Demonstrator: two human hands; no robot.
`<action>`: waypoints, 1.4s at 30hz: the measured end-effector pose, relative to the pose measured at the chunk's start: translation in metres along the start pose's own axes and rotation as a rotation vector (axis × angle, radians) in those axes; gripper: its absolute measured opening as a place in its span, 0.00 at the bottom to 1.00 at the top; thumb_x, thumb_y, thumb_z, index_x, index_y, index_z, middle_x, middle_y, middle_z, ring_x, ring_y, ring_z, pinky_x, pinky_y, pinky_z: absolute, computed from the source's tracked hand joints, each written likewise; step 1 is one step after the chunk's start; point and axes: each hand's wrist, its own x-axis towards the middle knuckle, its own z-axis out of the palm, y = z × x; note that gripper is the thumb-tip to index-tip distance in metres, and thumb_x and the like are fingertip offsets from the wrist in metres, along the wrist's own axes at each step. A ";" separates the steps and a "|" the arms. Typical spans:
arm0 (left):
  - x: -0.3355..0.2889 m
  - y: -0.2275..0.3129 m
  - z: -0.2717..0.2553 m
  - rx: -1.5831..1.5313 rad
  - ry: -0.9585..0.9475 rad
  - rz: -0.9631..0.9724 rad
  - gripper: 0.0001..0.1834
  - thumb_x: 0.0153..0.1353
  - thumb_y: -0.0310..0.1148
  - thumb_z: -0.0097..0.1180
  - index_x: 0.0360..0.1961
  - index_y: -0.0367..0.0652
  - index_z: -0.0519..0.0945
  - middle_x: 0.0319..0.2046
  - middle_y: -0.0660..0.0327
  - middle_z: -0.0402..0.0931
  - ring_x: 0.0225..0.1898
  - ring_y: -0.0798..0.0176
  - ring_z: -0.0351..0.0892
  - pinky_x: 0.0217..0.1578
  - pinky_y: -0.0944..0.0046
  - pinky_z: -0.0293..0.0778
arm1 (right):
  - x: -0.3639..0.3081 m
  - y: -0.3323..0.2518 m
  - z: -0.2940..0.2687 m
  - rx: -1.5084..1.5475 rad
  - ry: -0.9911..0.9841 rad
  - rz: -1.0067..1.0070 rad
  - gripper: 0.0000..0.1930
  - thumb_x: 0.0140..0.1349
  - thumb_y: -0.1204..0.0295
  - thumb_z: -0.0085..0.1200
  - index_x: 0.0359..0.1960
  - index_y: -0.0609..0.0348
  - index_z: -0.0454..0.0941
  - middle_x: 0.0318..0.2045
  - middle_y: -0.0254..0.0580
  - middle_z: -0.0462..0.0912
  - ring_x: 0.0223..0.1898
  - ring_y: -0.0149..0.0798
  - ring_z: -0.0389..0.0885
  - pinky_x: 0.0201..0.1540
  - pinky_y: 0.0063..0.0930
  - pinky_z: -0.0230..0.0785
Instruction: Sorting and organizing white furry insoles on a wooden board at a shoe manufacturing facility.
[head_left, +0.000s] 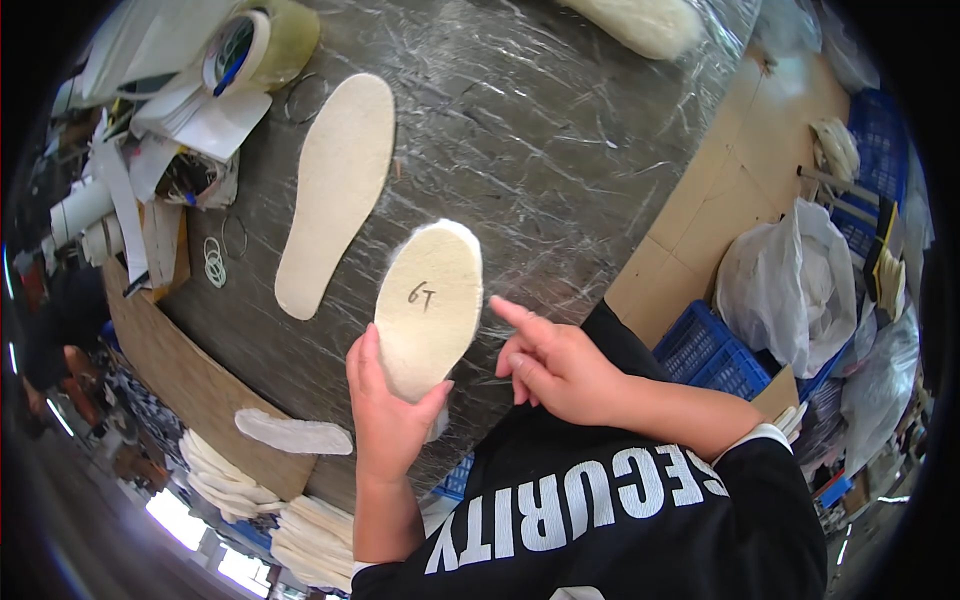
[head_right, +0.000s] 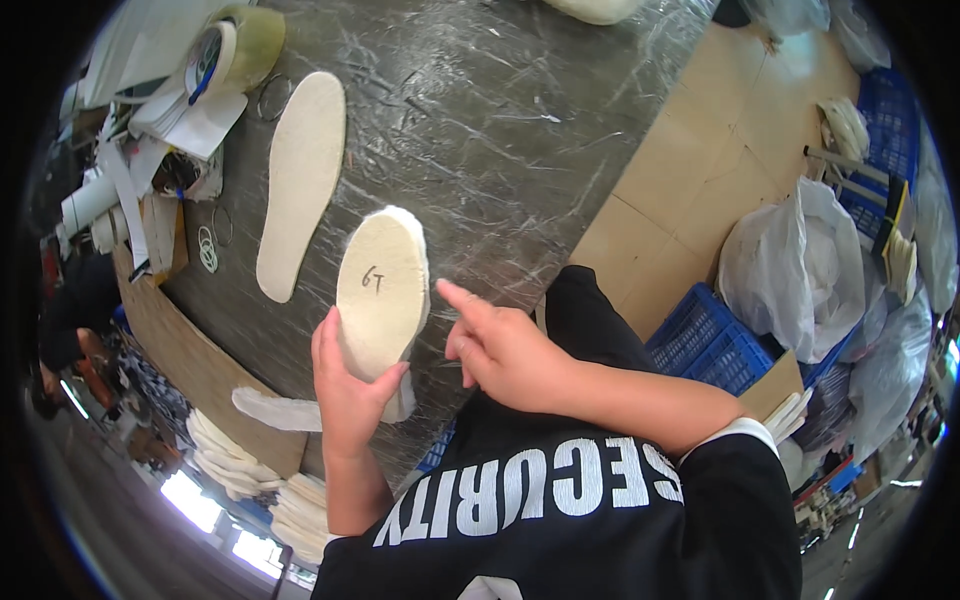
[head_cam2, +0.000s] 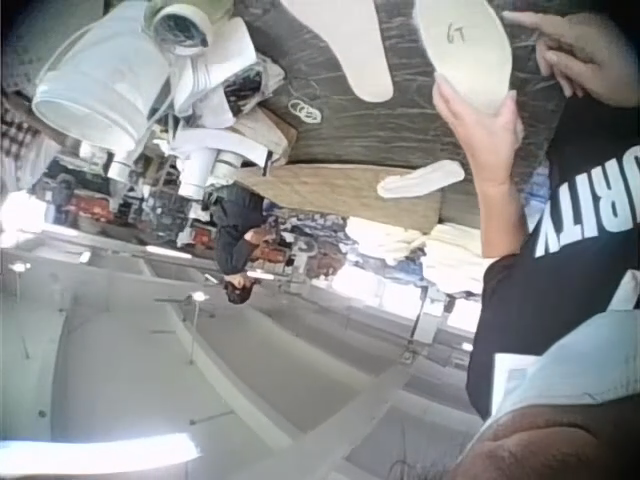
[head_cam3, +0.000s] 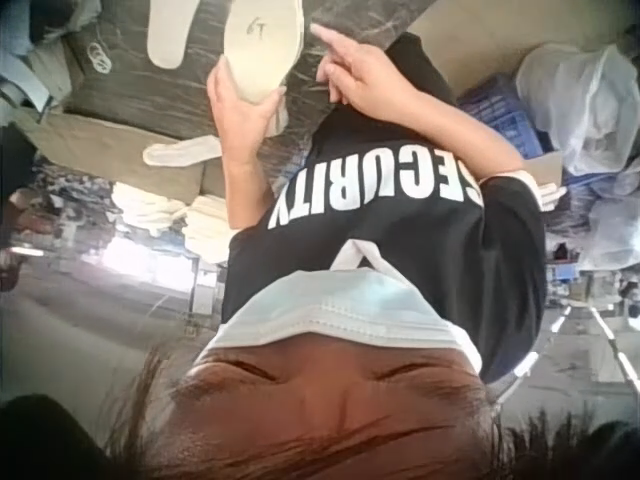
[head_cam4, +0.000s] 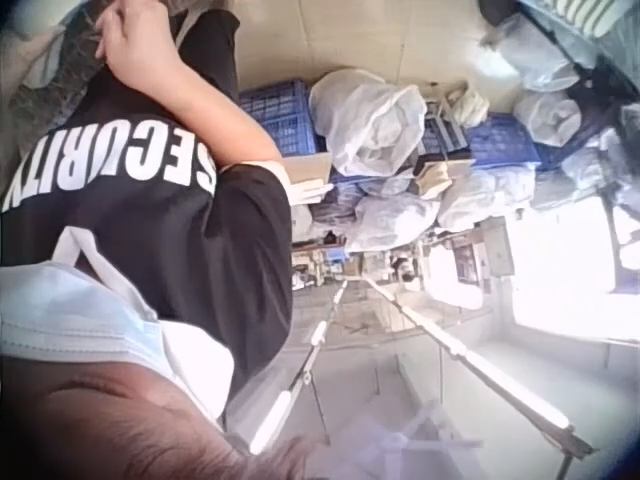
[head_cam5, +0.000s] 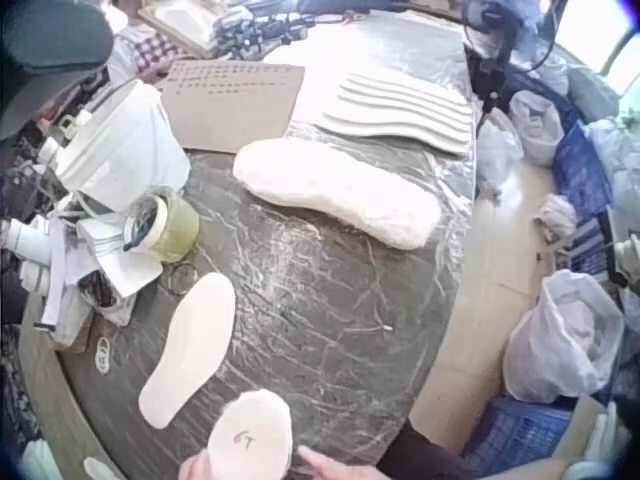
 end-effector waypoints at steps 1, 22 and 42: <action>-0.001 0.000 0.000 0.006 0.020 -0.017 0.51 0.35 0.29 0.72 0.61 0.33 0.58 0.56 0.45 0.59 0.57 0.46 0.63 0.56 0.54 0.62 | 0.002 0.003 0.002 0.001 -0.018 -0.019 0.29 0.61 0.82 0.39 0.65 0.68 0.48 0.29 0.45 0.77 0.22 0.34 0.77 0.30 0.27 0.73; -0.002 0.008 0.010 0.097 0.072 -0.026 0.51 0.36 0.29 0.73 0.61 0.33 0.56 0.57 0.44 0.57 0.57 0.44 0.62 0.57 0.53 0.61 | 0.006 0.018 0.008 -0.186 0.080 -0.276 0.32 0.60 0.81 0.42 0.66 0.62 0.46 0.27 0.47 0.77 0.22 0.42 0.78 0.27 0.33 0.72; 0.008 0.017 0.003 0.070 0.036 0.053 0.48 0.35 0.26 0.72 0.59 0.35 0.59 0.56 0.45 0.58 0.58 0.42 0.59 0.56 0.52 0.62 | 0.062 -0.036 -0.001 -1.149 -0.163 -0.756 0.55 0.27 0.48 0.66 0.66 0.40 0.57 0.66 0.38 0.57 0.69 0.47 0.48 0.68 0.56 0.30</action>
